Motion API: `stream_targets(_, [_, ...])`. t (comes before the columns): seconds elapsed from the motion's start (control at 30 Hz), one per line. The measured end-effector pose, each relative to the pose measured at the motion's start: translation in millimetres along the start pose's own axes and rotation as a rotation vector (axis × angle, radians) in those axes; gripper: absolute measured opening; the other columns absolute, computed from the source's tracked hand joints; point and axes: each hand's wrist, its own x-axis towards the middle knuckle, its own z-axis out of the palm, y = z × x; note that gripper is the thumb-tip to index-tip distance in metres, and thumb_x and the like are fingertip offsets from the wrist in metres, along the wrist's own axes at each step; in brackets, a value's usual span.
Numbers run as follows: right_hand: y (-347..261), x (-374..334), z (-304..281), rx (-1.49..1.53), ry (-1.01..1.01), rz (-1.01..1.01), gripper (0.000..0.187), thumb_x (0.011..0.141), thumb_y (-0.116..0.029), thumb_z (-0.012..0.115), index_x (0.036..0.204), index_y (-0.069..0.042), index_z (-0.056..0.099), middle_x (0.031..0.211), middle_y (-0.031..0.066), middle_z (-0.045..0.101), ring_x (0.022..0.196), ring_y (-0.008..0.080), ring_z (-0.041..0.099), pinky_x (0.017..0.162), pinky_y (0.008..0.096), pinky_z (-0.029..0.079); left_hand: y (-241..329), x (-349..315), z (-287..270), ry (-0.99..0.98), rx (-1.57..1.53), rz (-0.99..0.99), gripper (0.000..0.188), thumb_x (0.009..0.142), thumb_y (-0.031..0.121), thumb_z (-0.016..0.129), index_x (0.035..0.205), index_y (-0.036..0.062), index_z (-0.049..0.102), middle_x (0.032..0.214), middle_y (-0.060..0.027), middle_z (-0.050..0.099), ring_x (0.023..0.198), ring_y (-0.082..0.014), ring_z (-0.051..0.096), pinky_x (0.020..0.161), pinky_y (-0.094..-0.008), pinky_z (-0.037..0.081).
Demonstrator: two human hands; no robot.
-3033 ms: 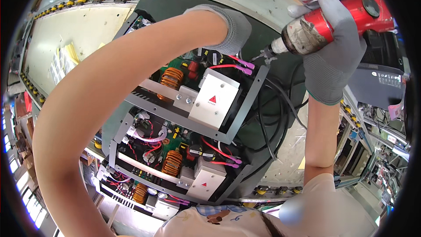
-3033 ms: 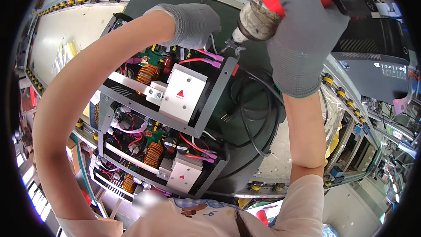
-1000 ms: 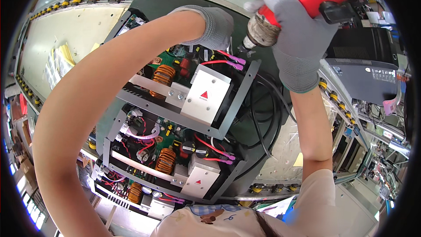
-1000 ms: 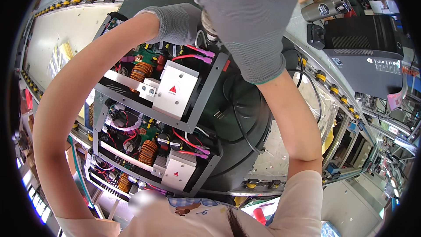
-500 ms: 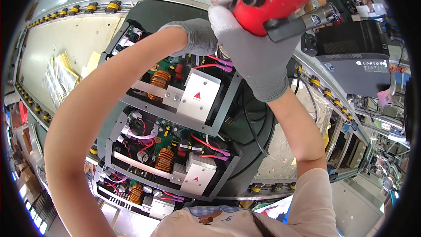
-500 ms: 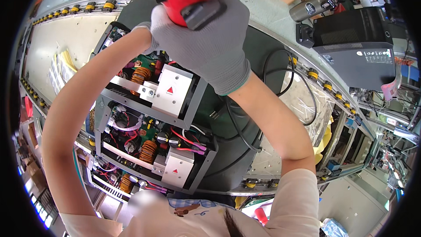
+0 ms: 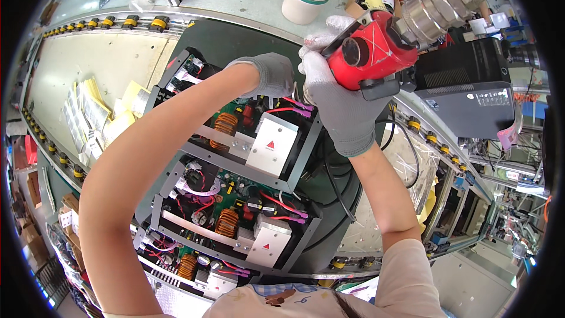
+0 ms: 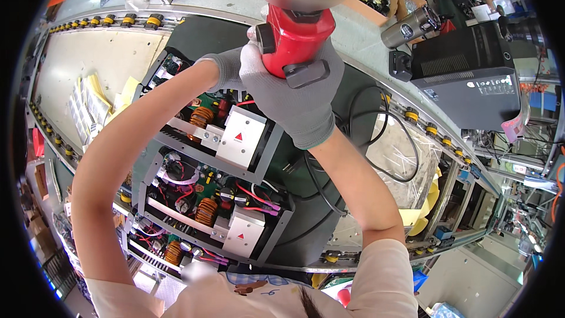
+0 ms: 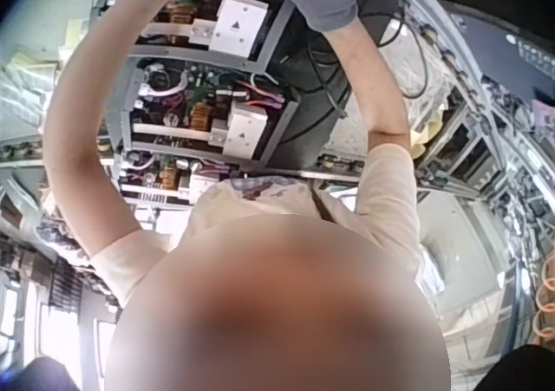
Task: Assembling electronic power supply units on a factory production line, including applying labels, using a hot glue gun, and securing wires with an electric screwdriver.
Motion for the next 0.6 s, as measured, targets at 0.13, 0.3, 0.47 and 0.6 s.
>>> stream_targets(0.13, [2, 2, -1, -0.18, -0.009, -0.098, 0.04, 0.075, 0.012, 0.066, 0.112, 0.004, 0.053, 0.088, 0.0118, 0.069, 0.07, 0.0155, 0.066, 0.057, 0.0271, 0.055, 29, -19, -16, -0.038, -0.004, -0.089, 0.03, 0.088, 0.021, 0.051, 0.099, -0.0009, 0.069, 0.096, -0.0203, 0.068, 0.083, -0.0385, 0.065, 0.076, -0.0412, 0.053])
stream_targets(0.3, [-1, 1, -2, -0.091, -0.03, -0.03, 0.042, 0.074, 0.013, 0.066, 0.113, 0.005, 0.052, 0.088, 0.0126, 0.069, 0.07, 0.0155, 0.066, 0.061, 0.0272, 0.055, 47, -30, -25, -0.049, 0.122, -0.131, 0.029, 0.089, 0.019, 0.05, 0.098, -0.0014, 0.069, 0.095, -0.0198, 0.068, 0.081, -0.039, 0.065, 0.075, -0.0411, 0.052])
stream_targets(0.47, [0, 1, 0, -0.044, -0.018, 0.008, 0.042, 0.074, 0.013, 0.066, 0.113, 0.005, 0.052, 0.089, 0.012, 0.068, 0.073, 0.0156, 0.066, 0.064, 0.0279, 0.056, 43, -29, -25, -0.131, 0.209, -0.048, 0.03, 0.089, 0.019, 0.05, 0.098, -0.0029, 0.067, 0.093, -0.02, 0.068, 0.08, -0.0389, 0.064, 0.075, -0.0425, 0.051])
stream_targets(0.6, [1, 1, 1, -0.031, -0.041, 0.001, 0.043, 0.075, 0.013, 0.066, 0.114, 0.005, 0.052, 0.09, 0.0114, 0.068, 0.077, 0.0156, 0.066, 0.069, 0.0289, 0.056, 48, -26, -26, -0.108, 0.062, -0.137, 0.03, 0.089, 0.02, 0.051, 0.1, -0.0035, 0.067, 0.095, -0.0205, 0.067, 0.081, -0.039, 0.063, 0.076, -0.042, 0.05])
